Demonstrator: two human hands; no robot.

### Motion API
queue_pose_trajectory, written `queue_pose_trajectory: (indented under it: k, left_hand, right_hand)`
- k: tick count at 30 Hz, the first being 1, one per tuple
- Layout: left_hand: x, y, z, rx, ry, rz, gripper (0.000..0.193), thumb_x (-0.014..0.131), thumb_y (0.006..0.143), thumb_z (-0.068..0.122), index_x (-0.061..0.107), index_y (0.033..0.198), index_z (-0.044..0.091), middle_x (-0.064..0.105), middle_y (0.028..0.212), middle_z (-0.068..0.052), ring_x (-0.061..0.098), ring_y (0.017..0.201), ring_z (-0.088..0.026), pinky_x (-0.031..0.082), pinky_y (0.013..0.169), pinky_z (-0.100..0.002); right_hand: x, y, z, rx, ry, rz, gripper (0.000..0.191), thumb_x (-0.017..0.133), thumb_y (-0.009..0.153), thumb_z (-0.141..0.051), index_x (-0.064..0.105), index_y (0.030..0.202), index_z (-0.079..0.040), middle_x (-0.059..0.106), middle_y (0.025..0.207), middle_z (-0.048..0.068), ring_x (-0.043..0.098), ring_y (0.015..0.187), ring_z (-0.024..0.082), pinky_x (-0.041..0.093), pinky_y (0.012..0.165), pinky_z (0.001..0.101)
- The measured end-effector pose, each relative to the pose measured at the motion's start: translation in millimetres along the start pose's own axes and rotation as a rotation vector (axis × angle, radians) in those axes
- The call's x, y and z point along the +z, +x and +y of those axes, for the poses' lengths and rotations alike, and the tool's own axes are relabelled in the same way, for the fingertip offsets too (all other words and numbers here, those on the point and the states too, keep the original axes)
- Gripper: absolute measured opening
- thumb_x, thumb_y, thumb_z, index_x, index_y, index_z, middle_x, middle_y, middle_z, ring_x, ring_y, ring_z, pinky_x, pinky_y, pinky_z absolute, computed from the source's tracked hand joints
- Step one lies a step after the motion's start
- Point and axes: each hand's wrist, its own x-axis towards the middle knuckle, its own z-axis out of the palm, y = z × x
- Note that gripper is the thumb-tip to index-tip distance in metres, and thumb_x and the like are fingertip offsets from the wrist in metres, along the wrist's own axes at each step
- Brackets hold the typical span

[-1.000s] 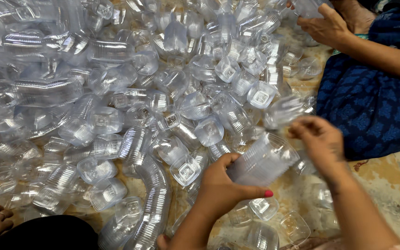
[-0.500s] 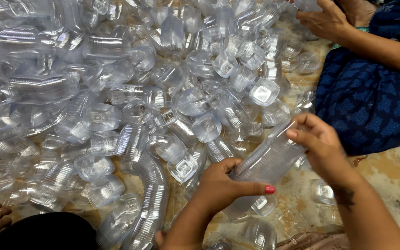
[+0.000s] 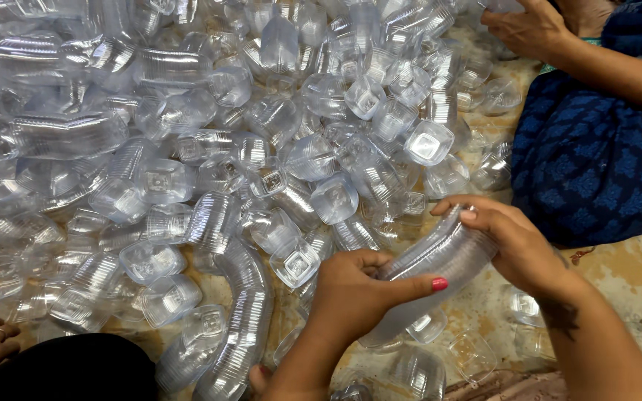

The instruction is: The person sits on the floor among a large pile of clear disposable plastic cups and stacks loose cups into nested columns by hand, one cup at a time, placing finished stacks aside. Other workers around them perform the same stacking work on the shared pile.

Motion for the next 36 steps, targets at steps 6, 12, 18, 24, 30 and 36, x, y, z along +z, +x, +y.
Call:
queue_pose_trajectory:
  k: [6, 12, 18, 24, 30, 36]
  left_hand:
    - [6, -1, -3, 0.042, -0.134, 0.079, 0.048, 0.093, 0.055, 0.045, 0.083, 0.081, 0.005, 0.078, 0.070, -0.004, 0.071, 0.056, -0.010, 0.058, 0.056, -0.026]
    - [3, -6, 3, 0.110, 0.012, 0.133, 0.053, 0.088, 0.057, 0.051, 0.085, 0.089, 0.009, 0.077, 0.066, -0.004, 0.072, 0.055, -0.009, 0.057, 0.055, -0.026]
    - [-3, -7, 9, 0.082, 0.236, 0.056, 0.061, 0.088, 0.056, 0.058, 0.083, 0.092, 0.008, 0.076, 0.068, -0.005, 0.073, 0.057, -0.012, 0.058, 0.059, -0.026]
    - [2, -1, 0, 0.118, -0.189, -0.043, 0.050, 0.089, 0.065, 0.044, 0.084, 0.095, 0.005, 0.080, 0.079, -0.006, 0.075, 0.065, -0.013, 0.060, 0.063, -0.027]
    - [3, 21, -14, 0.315, -0.647, -0.062, 0.059, 0.086, 0.072, 0.023, 0.069, 0.123, -0.002, 0.077, 0.109, -0.011, 0.073, 0.096, -0.018, 0.058, 0.087, -0.032]
    - [2, 28, -21, 0.371, -0.648, -0.024, 0.072, 0.084, 0.075, 0.027, 0.060, 0.134, -0.005, 0.069, 0.126, -0.020, 0.065, 0.116, -0.026, 0.048, 0.103, -0.041]
  right_hand:
    - [15, 7, 24, -0.005, 0.348, 0.146, 0.041, 0.054, 0.101, -0.031, 0.064, 0.122, 0.002, 0.067, 0.100, 0.013, 0.065, 0.093, 0.024, 0.053, 0.086, 0.0406]
    - [24, 10, 23, -0.071, 0.230, 0.181, 0.046, 0.054, 0.095, -0.028, 0.065, 0.127, 0.003, 0.072, 0.111, 0.016, 0.069, 0.100, 0.024, 0.053, 0.093, 0.0387]
    - [18, 5, 12, -0.131, 0.013, 0.038, 0.051, 0.055, 0.095, -0.032, 0.066, 0.131, 0.002, 0.066, 0.137, 0.019, 0.061, 0.121, 0.029, 0.045, 0.105, 0.0445]
    - [5, 0, 9, -0.304, 0.430, 0.142, 0.077, 0.049, 0.094, -0.062, 0.040, 0.154, -0.013, 0.052, 0.152, 0.013, 0.048, 0.139, 0.030, 0.035, 0.114, 0.0504]
    - [15, 3, 26, -0.193, 0.079, -0.307, 0.087, 0.073, 0.084, -0.047, 0.042, 0.153, -0.003, 0.055, 0.142, 0.020, 0.053, 0.133, 0.032, 0.049, 0.101, 0.0524]
    - [60, 6, 52, -0.034, -0.115, -0.050, 0.109, 0.091, 0.061, -0.007, 0.037, 0.155, -0.016, 0.065, 0.132, 0.010, 0.066, 0.120, 0.022, 0.056, 0.096, 0.0366]
